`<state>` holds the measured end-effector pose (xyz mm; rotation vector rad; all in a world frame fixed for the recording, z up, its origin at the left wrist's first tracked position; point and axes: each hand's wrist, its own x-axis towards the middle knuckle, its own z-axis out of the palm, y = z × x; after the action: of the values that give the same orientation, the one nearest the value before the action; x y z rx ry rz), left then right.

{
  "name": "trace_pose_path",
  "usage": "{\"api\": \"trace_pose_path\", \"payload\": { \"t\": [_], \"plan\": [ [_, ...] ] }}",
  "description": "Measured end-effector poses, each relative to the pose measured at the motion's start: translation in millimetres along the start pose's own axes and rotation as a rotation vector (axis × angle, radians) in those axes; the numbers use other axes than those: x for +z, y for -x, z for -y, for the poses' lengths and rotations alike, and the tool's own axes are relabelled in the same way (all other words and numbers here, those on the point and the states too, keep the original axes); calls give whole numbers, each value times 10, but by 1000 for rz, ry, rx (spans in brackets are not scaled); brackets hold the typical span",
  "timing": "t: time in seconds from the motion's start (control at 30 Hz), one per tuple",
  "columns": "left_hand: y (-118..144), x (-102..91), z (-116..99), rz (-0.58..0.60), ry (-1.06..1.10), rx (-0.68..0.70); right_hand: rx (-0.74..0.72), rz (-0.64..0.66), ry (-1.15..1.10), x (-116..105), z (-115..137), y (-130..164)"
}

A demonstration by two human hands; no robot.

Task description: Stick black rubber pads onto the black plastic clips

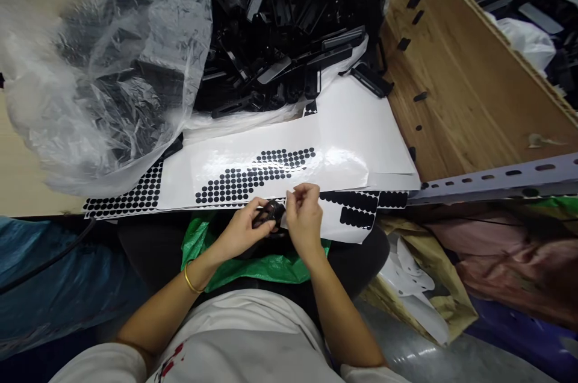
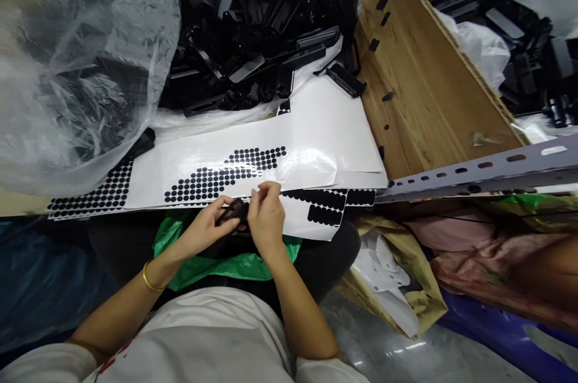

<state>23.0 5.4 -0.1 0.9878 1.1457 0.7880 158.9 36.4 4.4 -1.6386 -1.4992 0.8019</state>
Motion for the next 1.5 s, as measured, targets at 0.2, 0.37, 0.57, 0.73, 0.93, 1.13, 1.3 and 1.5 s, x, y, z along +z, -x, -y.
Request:
{"api": "trace_pose_path", "payload": {
  "t": [0.2, 0.37, 0.57, 0.73, 0.93, 1.13, 1.3, 1.5],
  "plan": [
    [-26, -582, -183, -316, -342, 171, -26, 2, -105, -121, -10, -101],
    [-126, -1468, -369, -930, -1014, 41, -26, 42, -126, -111, -27, -96],
    [-268, -1993, -615, -1067, -1290, 18, -42, 61, -113, -96, -39, -92],
    [-402, -2015, -817, -1072, -1291, 49, -57, 66, -91, -94, -52, -97],
    [-434, -1526, -760, -864, -1382, 148, -93, 97, -17, -18, -58, -138],
    [-517, -880, -326, -614, -1190, 385, -281, 21, 326, 17, -94, -316],
    [-522, -605, -208, -658, -943, 324, -192, 97, 563, 52, -163, -517],
    [-513, -605, -206, -480, -939, 490, -89, 178, 574, 39, -125, -560]
  ]
}}
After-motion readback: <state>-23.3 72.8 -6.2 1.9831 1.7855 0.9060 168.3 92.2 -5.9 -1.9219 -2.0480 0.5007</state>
